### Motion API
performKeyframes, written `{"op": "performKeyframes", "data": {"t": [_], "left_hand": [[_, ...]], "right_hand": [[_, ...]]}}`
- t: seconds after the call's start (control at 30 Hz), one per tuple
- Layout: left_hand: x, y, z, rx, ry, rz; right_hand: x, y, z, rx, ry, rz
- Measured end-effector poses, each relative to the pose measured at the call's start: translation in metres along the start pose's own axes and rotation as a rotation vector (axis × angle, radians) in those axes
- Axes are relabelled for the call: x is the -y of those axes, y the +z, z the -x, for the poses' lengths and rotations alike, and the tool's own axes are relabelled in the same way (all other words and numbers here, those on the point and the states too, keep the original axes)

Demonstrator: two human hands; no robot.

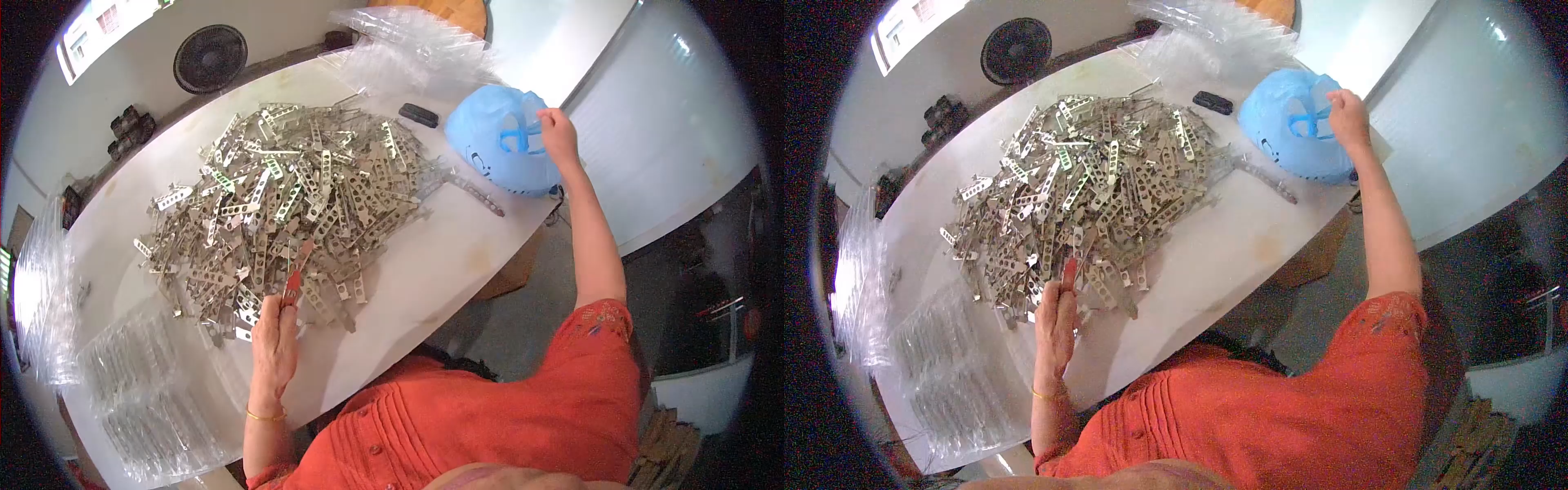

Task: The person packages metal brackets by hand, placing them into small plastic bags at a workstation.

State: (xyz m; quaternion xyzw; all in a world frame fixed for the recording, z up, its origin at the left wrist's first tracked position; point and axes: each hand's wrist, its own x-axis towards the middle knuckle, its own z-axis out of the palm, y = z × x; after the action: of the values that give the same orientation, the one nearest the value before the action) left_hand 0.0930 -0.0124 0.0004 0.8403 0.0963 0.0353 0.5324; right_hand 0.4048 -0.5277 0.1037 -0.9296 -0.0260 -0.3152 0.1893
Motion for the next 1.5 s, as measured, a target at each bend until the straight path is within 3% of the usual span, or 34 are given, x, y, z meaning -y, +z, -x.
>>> {"op": "performKeyframes", "data": {"t": [0.03,0.1,0.13,0.2,0.23,0.3,0.37,0.53,0.63,0.7,0.83,0.9,0.93,1.0,1.03,1.1,1.13,1.2,1.23,1.27,1.3,1.33,1.4,1.5], "left_hand": [[0.003,0.001,0.000,0.000,0.019,-0.017],[0.005,0.001,0.001,-0.005,0.039,-0.033],[0.005,0.001,0.002,0.012,0.037,-0.016],[0.004,0.001,0.003,0.029,0.029,-0.002],[0.004,0.002,0.003,0.024,0.029,-0.024],[0.002,0.002,0.003,0.019,0.030,-0.048],[-0.001,0.002,0.004,0.026,-0.012,-0.011],[0.001,0.002,0.004,0.029,-0.029,-0.004],[0.003,0.004,0.004,0.029,-0.023,0.019],[0.003,0.005,0.006,0.019,0.004,0.032],[0.003,0.004,0.009,0.016,0.046,0.060],[0.007,0.004,0.010,0.022,0.029,0.072],[0.010,0.004,0.010,0.014,0.050,0.067],[0.014,0.004,0.009,0.008,0.068,0.062],[0.016,0.004,0.009,0.014,0.050,0.079],[0.015,0.004,0.008,0.023,0.030,0.092],[0.011,0.004,0.008,0.027,0.027,0.105],[0.011,0.004,0.006,0.032,0.027,0.116],[0.015,0.004,0.006,0.035,0.035,0.132],[0.018,0.003,0.006,0.035,0.042,0.150],[0.019,0.002,0.006,0.028,0.044,0.152],[0.018,0.001,0.005,0.022,0.047,0.148],[0.018,0.000,0.005,0.011,0.048,0.148],[0.018,-0.002,0.005,0.052,-0.037,0.232]], "right_hand": [[-0.002,0.004,-0.005,-0.005,-0.003,0.001],[-0.006,0.013,-0.015,0.257,0.111,0.024],[-0.023,0.031,-0.025,0.255,0.107,0.021],[-0.069,0.071,-0.042,0.420,0.077,-0.173],[-0.047,0.067,-0.034,0.424,0.078,-0.176],[0.009,0.057,-0.018,0.379,-0.117,-0.037],[0.048,0.046,-0.013,0.399,-0.053,-0.045],[0.020,0.075,-0.033,0.392,-0.047,-0.085],[0.045,0.079,-0.034,0.257,0.136,-0.069],[0.073,0.069,-0.030,0.309,0.540,-0.483],[0.014,0.118,-0.047,0.349,0.623,-0.795],[0.007,0.131,-0.048,0.129,0.735,-1.049],[0.010,0.129,-0.049,0.134,0.730,-1.049],[0.015,0.112,-0.045,0.082,0.803,-1.426],[0.031,0.092,-0.042,0.084,0.804,-1.425],[0.073,0.052,-0.034,0.284,0.828,-1.565],[0.072,0.048,-0.031,0.281,0.832,-1.565],[0.063,0.040,-0.031,0.587,0.382,-1.460],[0.037,0.046,-0.037,0.587,0.380,-1.463],[-0.008,0.061,-0.049,0.669,0.058,-0.935],[-0.007,0.062,-0.053,0.700,-0.245,-0.391],[-0.008,0.061,-0.055,0.700,-0.254,-0.390],[-0.001,0.043,-0.047,0.726,0.199,-0.912],[0.051,0.011,-0.027,0.625,0.207,-0.957]]}}
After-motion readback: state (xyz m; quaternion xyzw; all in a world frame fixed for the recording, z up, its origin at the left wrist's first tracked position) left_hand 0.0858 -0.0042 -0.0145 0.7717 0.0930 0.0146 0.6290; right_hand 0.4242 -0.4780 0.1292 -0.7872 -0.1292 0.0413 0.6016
